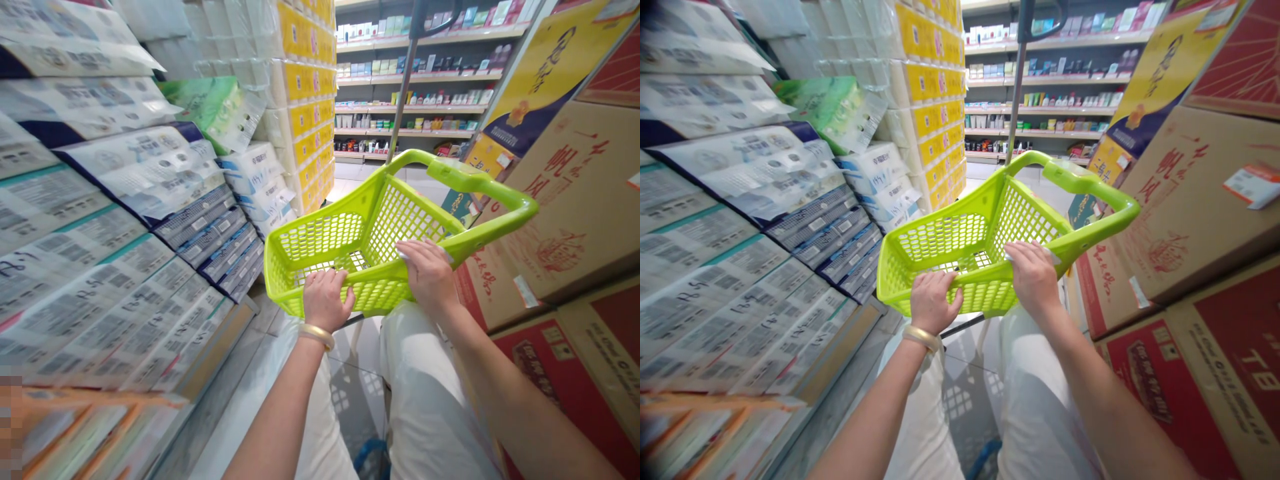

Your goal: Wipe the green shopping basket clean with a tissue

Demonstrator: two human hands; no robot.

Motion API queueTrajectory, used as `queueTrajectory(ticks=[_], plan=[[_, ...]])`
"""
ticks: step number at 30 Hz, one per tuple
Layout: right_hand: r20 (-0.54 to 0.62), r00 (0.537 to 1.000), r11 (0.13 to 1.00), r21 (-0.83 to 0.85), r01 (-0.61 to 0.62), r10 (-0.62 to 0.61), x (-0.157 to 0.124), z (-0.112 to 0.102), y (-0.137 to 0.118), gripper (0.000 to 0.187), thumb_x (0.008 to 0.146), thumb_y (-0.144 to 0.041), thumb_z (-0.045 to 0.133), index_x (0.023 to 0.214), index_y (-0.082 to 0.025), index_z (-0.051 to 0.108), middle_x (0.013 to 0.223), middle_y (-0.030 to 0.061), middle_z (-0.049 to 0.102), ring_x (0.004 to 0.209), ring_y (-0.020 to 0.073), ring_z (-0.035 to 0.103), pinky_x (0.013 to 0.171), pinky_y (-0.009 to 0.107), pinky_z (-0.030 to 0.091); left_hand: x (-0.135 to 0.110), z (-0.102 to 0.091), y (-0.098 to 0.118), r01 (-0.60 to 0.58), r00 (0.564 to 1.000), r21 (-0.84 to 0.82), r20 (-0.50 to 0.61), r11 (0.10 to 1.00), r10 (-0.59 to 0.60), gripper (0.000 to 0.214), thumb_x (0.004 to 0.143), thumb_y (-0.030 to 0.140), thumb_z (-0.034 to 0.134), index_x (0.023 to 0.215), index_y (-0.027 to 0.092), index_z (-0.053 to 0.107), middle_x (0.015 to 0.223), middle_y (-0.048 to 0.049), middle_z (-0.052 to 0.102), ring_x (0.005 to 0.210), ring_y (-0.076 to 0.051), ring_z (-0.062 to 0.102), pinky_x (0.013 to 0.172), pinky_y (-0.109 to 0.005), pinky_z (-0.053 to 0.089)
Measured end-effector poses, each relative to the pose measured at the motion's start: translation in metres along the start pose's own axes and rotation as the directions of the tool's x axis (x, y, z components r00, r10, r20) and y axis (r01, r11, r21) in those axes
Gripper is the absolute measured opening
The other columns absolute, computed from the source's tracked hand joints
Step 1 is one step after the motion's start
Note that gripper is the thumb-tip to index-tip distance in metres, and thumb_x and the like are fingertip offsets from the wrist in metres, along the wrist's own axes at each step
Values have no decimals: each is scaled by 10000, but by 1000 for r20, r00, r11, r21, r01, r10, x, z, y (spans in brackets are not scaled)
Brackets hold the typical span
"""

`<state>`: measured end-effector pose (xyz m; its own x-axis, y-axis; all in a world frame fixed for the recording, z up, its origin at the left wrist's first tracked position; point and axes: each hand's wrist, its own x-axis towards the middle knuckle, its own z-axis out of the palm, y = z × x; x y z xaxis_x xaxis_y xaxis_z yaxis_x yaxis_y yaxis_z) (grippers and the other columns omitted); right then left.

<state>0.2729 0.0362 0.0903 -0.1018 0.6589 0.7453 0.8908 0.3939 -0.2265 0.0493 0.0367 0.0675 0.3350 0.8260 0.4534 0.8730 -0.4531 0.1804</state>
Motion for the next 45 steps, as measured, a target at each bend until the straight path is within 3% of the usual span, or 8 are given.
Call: queueTrajectory(ticks=[3, 8, 11, 19, 26, 34, 41, 45], plan=[[-64, 997, 998, -34, -51, 48, 2, -2, 3, 285, 928, -135, 464, 1090, -205, 688, 1111, 64, 736, 1083, 230, 656, 1071, 449, 405, 0, 2, 0, 6, 1000, 6, -26, 1000, -5, 194, 833, 320, 560, 995, 229, 617, 875, -47, 663, 887, -247, 571, 864, -399, 367], [124, 986, 992, 61, 108, -115, -8, 16, -27, 301, 936, -121, 455, 1121, -216, 673, 1160, 46, 722, 1120, 205, 634, 1079, 410, 399, -1, 3, 0, 1, 999, 19, -44, 1000, 0, 184, 825, 312, 572, 983, 229, 618, 861, -46, 661, 875, -248, 571, 850, -398, 369], [150, 974, 983, 94, 157, -170, -11, 20, -34, 298, 945, -128, 453, 1129, -224, 668, 1176, 41, 716, 1128, 195, 631, 1066, 390, 411, -1, 2, -1, -11, 999, 18, -41, 1000, 11, 185, 822, 303, 576, 987, 229, 615, 854, -43, 658, 869, -247, 570, 840, -397, 370], [-44, 999, 999, -18, -30, 29, -3, 4, -8, 287, 931, -124, 458, 1096, -199, 681, 1115, 63, 735, 1097, 224, 646, 1073, 436, 394, -1, 4, 0, -5, 998, 16, -60, 1000, 6, 186, 822, 315, 576, 981, 228, 618, 858, -41, 662, 867, -245, 569, 843, -397, 365], [155, 970, 978, 122, 170, -188, -14, 26, -44, 302, 948, -127, 441, 1133, -215, 663, 1185, 38, 713, 1144, 197, 621, 1068, 384, 401, -1, 1, 1, -9, 999, 28, -43, 1000, 10, 183, 821, 308, 581, 980, 226, 617, 859, -41, 662, 868, -247, 569, 838, -396, 362], [-10, 1000, 1000, -11, -3, 2, -6, 9, -14, 299, 936, -125, 450, 1111, -207, 679, 1125, 62, 732, 1098, 218, 642, 1078, 428, 391, -1, 4, 1, -8, 998, 16, -63, 1000, 9, 199, 816, 307, 581, 992, 226, 625, 856, -43, 658, 873, -250, 571, 841, -400, 362], [131, 975, 978, 129, 163, -180, -17, 27, -47, 327, 951, -122, 428, 1162, -221, 657, 1198, 42, 708, 1166, 191, 612, 1074, 387, 405, -2, 2, 0, -14, 998, 22, -53, 1000, 15, 192, 816, 306, 586, 990, 228, 615, 856, -43, 656, 867, -249, 568, 842, -398, 365], [99, 988, 989, 90, 114, -123, -15, 20, -36, 330, 950, -121, 426, 1153, -225, 664, 1175, 45, 718, 1141, 191, 627, 1077, 392, 404, -2, 2, 0, -17, 998, 20, -57, 1000, 18, 195, 820, 300, 579, 997, 227, 617, 856, -41, 655, 867, -246, 568, 844, -394, 364]])
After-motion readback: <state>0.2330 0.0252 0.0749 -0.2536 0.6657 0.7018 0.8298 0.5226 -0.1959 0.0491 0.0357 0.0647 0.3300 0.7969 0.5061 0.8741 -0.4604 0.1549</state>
